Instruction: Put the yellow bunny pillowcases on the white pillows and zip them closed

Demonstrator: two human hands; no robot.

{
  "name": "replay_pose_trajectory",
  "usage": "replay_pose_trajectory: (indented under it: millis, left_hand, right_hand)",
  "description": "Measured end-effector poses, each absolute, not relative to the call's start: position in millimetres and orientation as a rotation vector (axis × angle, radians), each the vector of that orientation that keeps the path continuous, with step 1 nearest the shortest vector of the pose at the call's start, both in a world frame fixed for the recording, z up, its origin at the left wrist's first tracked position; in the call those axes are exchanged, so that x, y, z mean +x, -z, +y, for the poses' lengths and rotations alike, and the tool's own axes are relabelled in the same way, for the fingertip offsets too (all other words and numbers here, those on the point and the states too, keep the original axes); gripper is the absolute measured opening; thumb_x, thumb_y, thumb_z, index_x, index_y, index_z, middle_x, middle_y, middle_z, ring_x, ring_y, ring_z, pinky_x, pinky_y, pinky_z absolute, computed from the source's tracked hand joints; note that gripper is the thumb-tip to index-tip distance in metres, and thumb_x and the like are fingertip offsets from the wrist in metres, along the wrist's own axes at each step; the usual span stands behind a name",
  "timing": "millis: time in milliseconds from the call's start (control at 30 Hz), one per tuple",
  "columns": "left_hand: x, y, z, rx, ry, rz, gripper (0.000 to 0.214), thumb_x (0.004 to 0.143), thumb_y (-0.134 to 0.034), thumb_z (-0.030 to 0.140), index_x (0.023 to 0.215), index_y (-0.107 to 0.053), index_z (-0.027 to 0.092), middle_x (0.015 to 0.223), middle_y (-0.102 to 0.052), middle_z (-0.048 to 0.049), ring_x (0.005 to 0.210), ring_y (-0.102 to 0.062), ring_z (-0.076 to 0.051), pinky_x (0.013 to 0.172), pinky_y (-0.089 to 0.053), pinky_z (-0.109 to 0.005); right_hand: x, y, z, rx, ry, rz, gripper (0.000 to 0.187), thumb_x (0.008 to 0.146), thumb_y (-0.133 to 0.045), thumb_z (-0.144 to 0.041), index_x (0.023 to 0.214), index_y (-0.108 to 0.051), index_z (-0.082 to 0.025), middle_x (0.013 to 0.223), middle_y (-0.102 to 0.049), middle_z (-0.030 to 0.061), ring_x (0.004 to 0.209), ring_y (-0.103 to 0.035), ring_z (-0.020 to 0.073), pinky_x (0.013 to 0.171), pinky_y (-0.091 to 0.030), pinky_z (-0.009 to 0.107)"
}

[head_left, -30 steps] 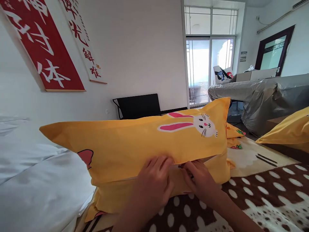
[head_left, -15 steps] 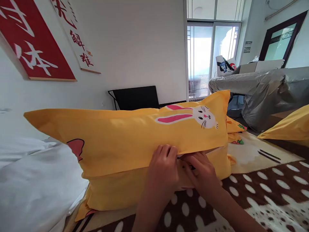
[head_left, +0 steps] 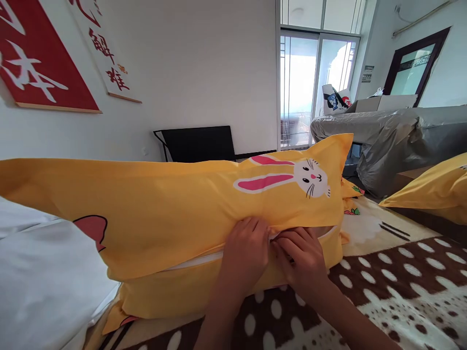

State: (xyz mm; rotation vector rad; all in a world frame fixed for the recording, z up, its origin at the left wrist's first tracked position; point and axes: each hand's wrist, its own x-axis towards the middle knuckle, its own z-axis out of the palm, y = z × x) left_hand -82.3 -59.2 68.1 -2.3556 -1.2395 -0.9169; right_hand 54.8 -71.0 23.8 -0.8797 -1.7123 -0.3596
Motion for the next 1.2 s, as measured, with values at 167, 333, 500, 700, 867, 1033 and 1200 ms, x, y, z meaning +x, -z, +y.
replay_pose_trajectory:
  millis: [167,333,500,700,867,1033,1200]
  left_hand:
    - [-88,-64,-47,-2.403,0.992,-1.433,0.026,0.092,-0.035,0.021,0.068,-0.044,0.019,0.069,-0.054,-0.0028,0.066,-0.048,-0.018,0.062,-0.033,-0.029]
    - [-93,-63,-42,-2.448,1.157,-1.466,0.029,0.092,-0.035,0.026,0.064,-0.039,0.019,0.065,-0.051,-0.0011,0.063,-0.047,-0.016,0.060,-0.030,-0.028]
    - [-97,-63,-40,-2.494,1.243,-1.515,0.032,0.091,-0.035,0.031,0.062,-0.037,0.019,0.062,-0.049,-0.0003,0.062,-0.045,-0.015,0.059,-0.029,-0.027]
    - [-97,-64,-41,-2.513,1.263,-1.537,0.031,0.091,-0.035,0.033,0.063,-0.037,0.019,0.064,-0.050,-0.0010,0.064,-0.046,-0.016,0.060,-0.029,-0.028]
    - [-97,-65,-42,-2.521,1.258,-1.534,0.031,0.091,-0.034,0.033,0.063,-0.038,0.020,0.064,-0.050,-0.0012,0.064,-0.046,-0.016,0.061,-0.030,-0.028]
    - [-97,-65,-41,-2.492,1.239,-1.524,0.033,0.091,-0.033,0.034,0.062,-0.039,0.020,0.063,-0.051,-0.0013,0.063,-0.047,-0.016,0.059,-0.030,-0.028]
    - [-95,-64,-40,-2.492,1.224,-1.517,0.032,0.092,-0.032,0.034,0.064,-0.040,0.020,0.065,-0.051,-0.0017,0.064,-0.046,-0.017,0.061,-0.031,-0.029]
  right_hand:
    - [67,-29,-66,-0.909,0.308,-1.674,0.018,0.085,-0.052,-0.012,0.070,-0.059,-0.018,0.074,-0.064,0.0035,0.073,-0.055,0.0161,0.071,-0.039,0.032]
    - [84,-34,-62,-0.994,0.250,-1.656,0.016,0.084,-0.056,-0.015,0.069,-0.060,-0.017,0.080,-0.065,0.0039,0.079,-0.057,0.0168,0.073,-0.042,0.032]
    - [96,-38,-60,-1.064,0.215,-1.662,0.014,0.082,-0.059,-0.017,0.070,-0.064,-0.019,0.079,-0.069,0.0007,0.079,-0.061,0.0156,0.076,-0.043,0.031]
    - [101,-40,-59,-1.151,0.187,-1.666,0.014,0.082,-0.060,-0.021,0.070,-0.068,-0.020,0.081,-0.068,0.0016,0.080,-0.061,0.0168,0.077,-0.043,0.032]
    - [103,-40,-59,-1.194,0.156,-1.674,0.016,0.082,-0.059,-0.023,0.069,-0.068,-0.020,0.082,-0.068,0.0029,0.080,-0.060,0.0178,0.076,-0.043,0.033]
    - [114,-40,-54,-1.210,0.140,-1.683,0.017,0.081,-0.060,-0.026,0.068,-0.069,-0.021,0.081,-0.065,0.0046,0.080,-0.056,0.0195,0.074,-0.044,0.035]
    - [128,-40,-48,-1.305,0.231,-1.675,0.014,0.078,-0.063,-0.027,0.067,-0.071,-0.023,0.080,-0.061,0.0047,0.079,-0.055,0.0207,0.072,-0.043,0.037]
